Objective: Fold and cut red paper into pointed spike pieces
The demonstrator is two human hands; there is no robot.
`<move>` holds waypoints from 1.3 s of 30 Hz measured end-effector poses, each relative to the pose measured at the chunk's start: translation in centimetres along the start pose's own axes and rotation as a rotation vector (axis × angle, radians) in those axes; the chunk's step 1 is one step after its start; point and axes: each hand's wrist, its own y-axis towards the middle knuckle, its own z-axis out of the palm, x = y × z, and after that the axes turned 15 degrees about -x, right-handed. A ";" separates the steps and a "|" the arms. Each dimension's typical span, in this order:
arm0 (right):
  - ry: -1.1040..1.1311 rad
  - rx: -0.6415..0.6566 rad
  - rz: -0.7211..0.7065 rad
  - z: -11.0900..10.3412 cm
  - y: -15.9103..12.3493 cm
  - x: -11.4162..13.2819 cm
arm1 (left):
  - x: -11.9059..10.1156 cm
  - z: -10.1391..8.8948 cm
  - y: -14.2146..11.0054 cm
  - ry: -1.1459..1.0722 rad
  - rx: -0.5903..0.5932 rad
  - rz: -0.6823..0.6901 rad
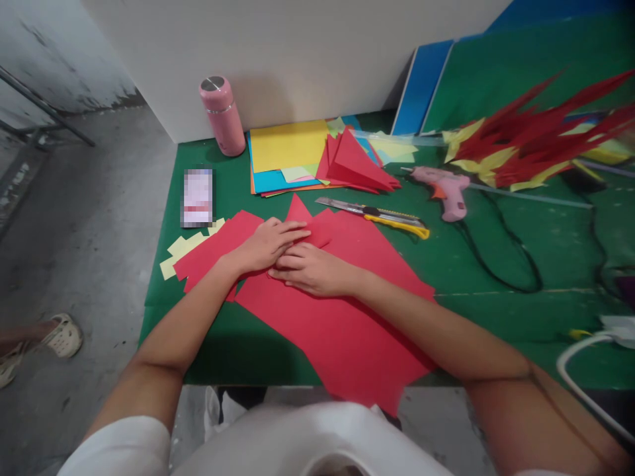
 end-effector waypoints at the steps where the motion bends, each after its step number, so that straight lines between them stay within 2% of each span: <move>1: -0.004 -0.001 -0.003 0.0 0.0 0.0 | -0.1 0.0 0.0 0.000 0.000 0.004; 11: -0.047 0.011 -0.056 -0.3 0.1 0.2 | -0.2 -0.1 -0.1 0.059 0.017 0.003; 20: -0.016 0.008 -0.004 -0.6 -0.3 0.3 | -0.3 0.3 -0.3 0.067 -0.017 0.000; 26: -0.130 0.008 0.051 -1.2 -1.3 0.5 | -0.5 0.3 -0.3 0.104 -0.001 0.014; 32: -0.289 0.011 0.121 -3.1 -3.2 0.2 | -0.6 0.4 -0.3 0.135 -0.009 0.011; 36: -0.403 -0.018 0.237 -5.0 -4.9 -0.6 | -0.8 0.2 -0.3 0.153 0.004 0.017; 39: -0.418 -0.030 0.268 -6.0 -5.6 -1.1 | -0.9 -0.1 -0.2 0.158 0.019 0.027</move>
